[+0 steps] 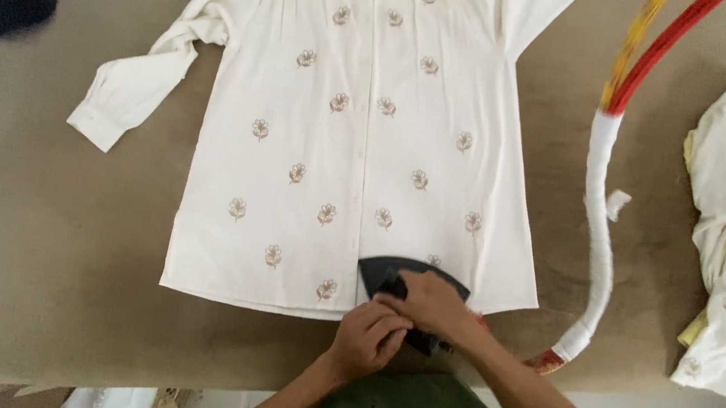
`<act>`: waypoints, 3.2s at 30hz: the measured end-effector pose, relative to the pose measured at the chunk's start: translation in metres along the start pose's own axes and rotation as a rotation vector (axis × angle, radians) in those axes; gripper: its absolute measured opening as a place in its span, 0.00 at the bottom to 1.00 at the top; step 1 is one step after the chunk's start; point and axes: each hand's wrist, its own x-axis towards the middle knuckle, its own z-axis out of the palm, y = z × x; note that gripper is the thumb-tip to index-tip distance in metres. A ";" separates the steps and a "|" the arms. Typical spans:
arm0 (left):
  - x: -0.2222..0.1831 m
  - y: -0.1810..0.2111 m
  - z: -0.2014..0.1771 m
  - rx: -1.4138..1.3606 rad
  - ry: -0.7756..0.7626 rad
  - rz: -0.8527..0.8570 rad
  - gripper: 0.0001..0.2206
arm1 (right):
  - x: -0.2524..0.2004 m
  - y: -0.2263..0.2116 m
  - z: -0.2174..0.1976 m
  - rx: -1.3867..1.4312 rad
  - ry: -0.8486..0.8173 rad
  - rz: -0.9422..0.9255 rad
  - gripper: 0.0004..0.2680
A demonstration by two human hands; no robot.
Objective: Ironing a white shirt with floral patterns on an ironing board using a steam iron.
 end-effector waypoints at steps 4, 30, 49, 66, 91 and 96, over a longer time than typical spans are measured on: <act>-0.034 -0.025 0.033 0.309 -0.127 -0.085 0.12 | -0.014 -0.013 -0.062 0.021 0.123 0.139 0.35; -0.124 -0.143 -0.277 0.222 0.113 -1.468 0.22 | 0.073 -0.206 0.073 -0.150 -0.084 -0.123 0.29; -0.034 -0.221 -0.338 0.030 -0.152 -1.032 0.22 | 0.102 -0.303 0.126 -0.133 -0.139 0.067 0.33; -0.082 -0.142 -0.380 0.172 -0.631 -1.433 0.16 | 0.121 -0.301 0.123 0.024 0.126 0.113 0.19; 0.069 -0.320 -0.325 -0.200 0.200 -0.869 0.30 | 0.167 -0.302 0.052 0.112 0.127 0.353 0.23; -0.055 -0.188 -0.317 -0.231 -0.014 -1.326 0.28 | 0.271 -0.306 -0.049 0.148 0.343 0.205 0.25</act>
